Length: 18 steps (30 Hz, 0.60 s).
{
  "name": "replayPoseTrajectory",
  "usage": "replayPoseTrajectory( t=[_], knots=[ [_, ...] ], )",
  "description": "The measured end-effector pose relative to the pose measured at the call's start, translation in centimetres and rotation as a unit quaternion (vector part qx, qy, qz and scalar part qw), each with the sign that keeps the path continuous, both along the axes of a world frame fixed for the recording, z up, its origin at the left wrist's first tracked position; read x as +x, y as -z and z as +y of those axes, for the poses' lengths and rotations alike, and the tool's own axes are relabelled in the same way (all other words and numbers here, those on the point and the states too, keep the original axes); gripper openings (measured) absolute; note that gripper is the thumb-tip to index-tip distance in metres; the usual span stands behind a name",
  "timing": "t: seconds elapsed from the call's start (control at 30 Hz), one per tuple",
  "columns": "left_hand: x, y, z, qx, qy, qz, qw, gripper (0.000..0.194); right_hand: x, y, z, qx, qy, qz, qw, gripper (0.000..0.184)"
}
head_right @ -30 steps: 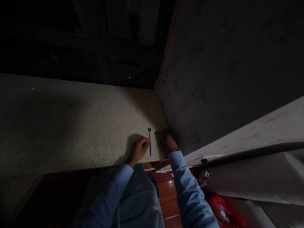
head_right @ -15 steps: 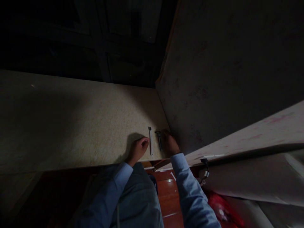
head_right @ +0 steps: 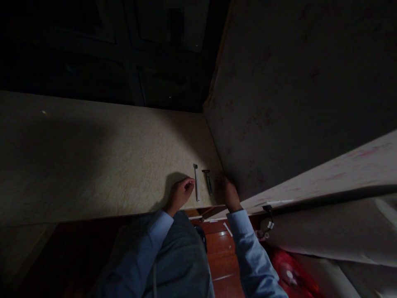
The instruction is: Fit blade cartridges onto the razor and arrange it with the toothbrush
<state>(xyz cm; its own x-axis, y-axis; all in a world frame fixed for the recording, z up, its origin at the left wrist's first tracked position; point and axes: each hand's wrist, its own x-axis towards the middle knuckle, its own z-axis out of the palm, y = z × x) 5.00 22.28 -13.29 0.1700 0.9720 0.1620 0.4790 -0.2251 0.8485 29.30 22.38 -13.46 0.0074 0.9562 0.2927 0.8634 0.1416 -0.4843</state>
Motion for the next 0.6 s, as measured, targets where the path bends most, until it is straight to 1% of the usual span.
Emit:
replayPoseTrajectory(
  t=[0.1, 0.27, 0.43, 0.6],
  knots=[
    [0.0, 0.3, 0.1, 0.004, 0.000, -0.001, 1.000, 0.022, -0.2, 0.1, -1.0, 0.006, 0.018, -0.016, 1.000, 0.044],
    [0.1, 0.7, 0.2, 0.018, -0.001, -0.015, 1.000, 0.022, -1.7, 0.1, -1.8, 0.003, 0.030, -0.042, 0.999, 0.034],
    [0.1, 0.7, 0.2, 0.007, -0.003, -0.009, 1.000, 0.022, -2.7, 0.1, -2.1, 0.007, 0.063, -0.053, 0.997, 0.035],
    [0.1, 0.4, 0.1, 0.004, -0.002, -0.009, 1.000, 0.021, -3.0, 0.1, -2.3, 0.015, 0.075, -0.038, 0.996, 0.038]
  ],
)
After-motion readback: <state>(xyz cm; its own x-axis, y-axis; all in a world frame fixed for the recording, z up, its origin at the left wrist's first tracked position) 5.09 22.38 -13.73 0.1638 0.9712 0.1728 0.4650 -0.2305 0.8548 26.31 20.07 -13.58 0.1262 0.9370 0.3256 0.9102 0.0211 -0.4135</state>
